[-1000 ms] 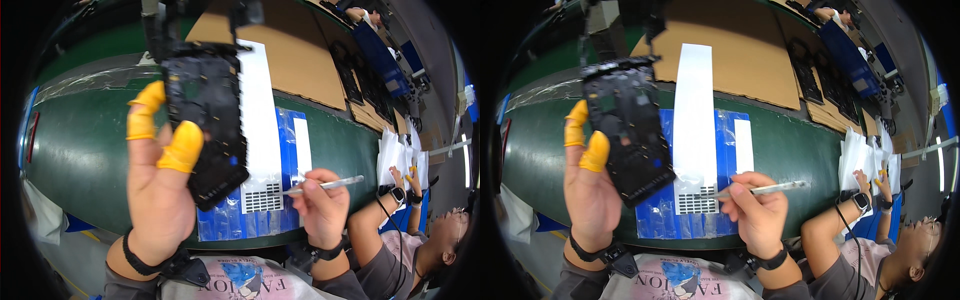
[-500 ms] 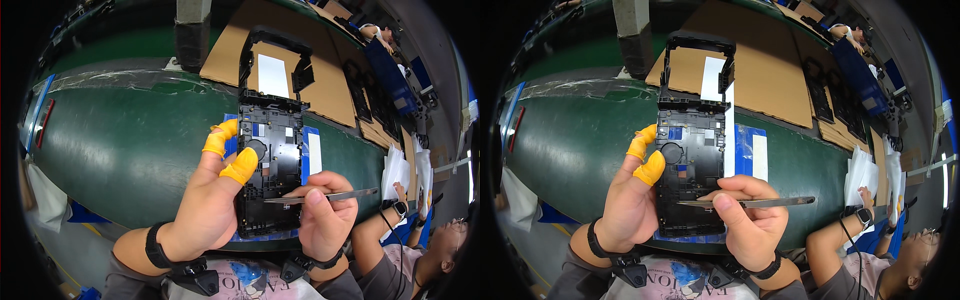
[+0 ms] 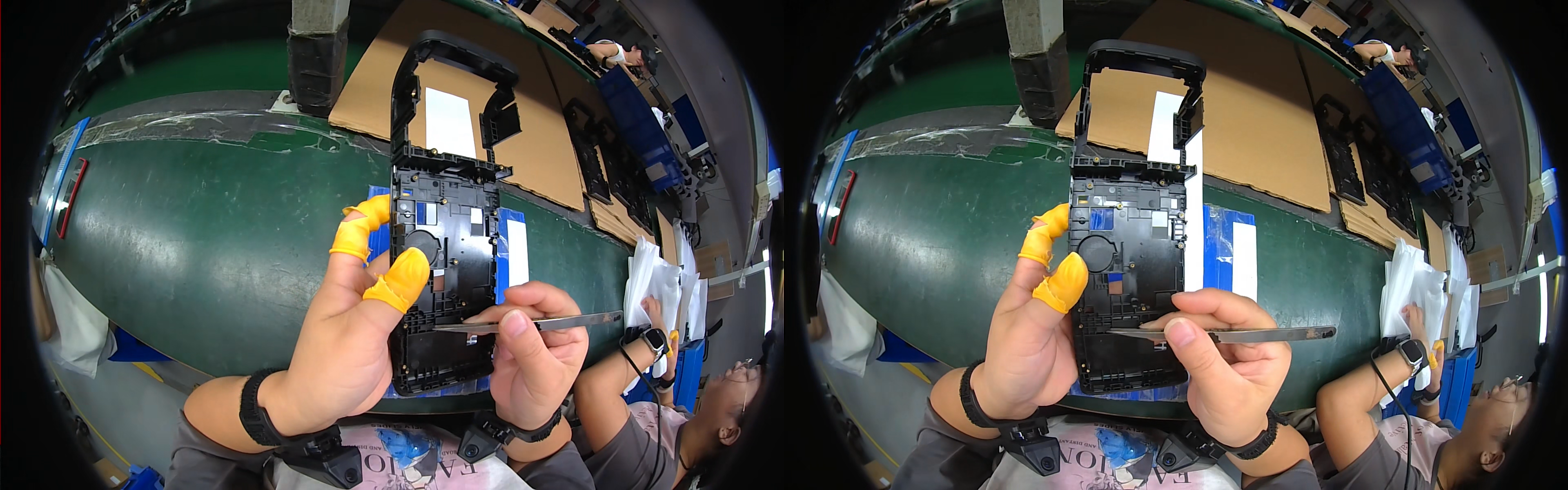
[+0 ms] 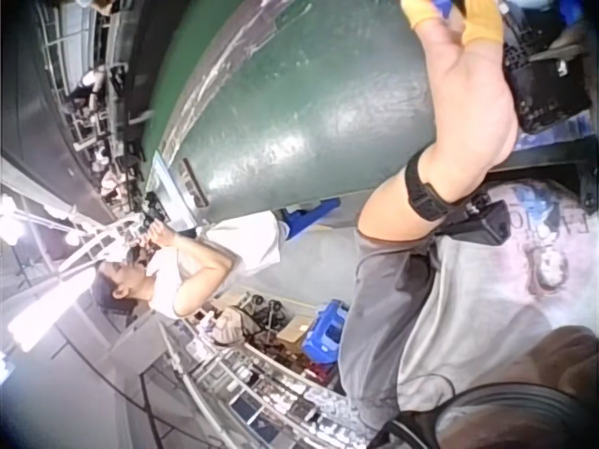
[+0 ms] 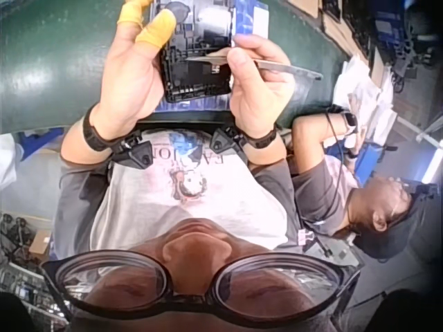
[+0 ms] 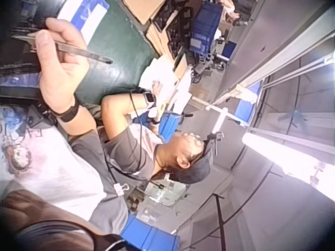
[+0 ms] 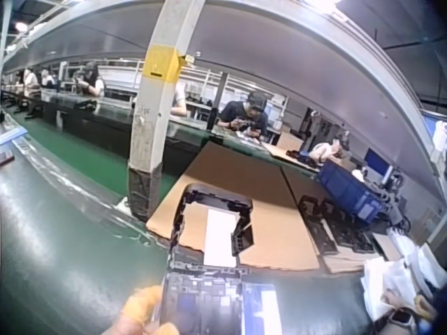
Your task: Assembling small plastic parts and components of an electronic device housing using tweezers and a pen for inspection.
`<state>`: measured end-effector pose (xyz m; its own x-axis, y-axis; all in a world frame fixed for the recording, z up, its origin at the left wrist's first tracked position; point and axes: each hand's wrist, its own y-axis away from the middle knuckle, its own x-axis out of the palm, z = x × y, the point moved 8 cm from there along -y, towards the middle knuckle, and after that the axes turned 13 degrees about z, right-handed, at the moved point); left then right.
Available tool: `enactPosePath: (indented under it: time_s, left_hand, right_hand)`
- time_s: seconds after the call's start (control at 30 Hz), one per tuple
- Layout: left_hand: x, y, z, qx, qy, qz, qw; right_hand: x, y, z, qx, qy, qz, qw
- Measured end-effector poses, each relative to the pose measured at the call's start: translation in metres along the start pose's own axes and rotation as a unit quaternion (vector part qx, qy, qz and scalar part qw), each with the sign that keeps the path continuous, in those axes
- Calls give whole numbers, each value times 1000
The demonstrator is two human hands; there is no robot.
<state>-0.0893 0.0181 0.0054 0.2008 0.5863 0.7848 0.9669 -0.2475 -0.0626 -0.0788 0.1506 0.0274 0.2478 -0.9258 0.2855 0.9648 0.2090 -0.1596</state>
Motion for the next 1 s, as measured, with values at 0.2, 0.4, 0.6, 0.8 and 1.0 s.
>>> enactPosePath:
  time_s: [0.2, 0.4, 0.6, 0.8, 1.0]
  left_hand:
    - [3, 2, -1, -10, 0, 30, 999]
    - [2, 8, -20, 80, -76, 10, 994]
    - [-17, 19, -57, 227, 4, 92, 969]
    - [-15, 9, -48, 197, -22, 137, 971]
    - [-17, 9, -59, 219, -29, 83, 972]
  right_hand:
    - [0, 0, 3, -6, 16, 13, 1000]
    - [-11, 5, 13, -55, -36, 0, 998]
    - [-39, 26, -18, 89, 59, -91, 990]
    - [-54, 28, -39, 105, 99, -85, 986]
    - [-52, 28, -43, 121, 91, -91, 984]
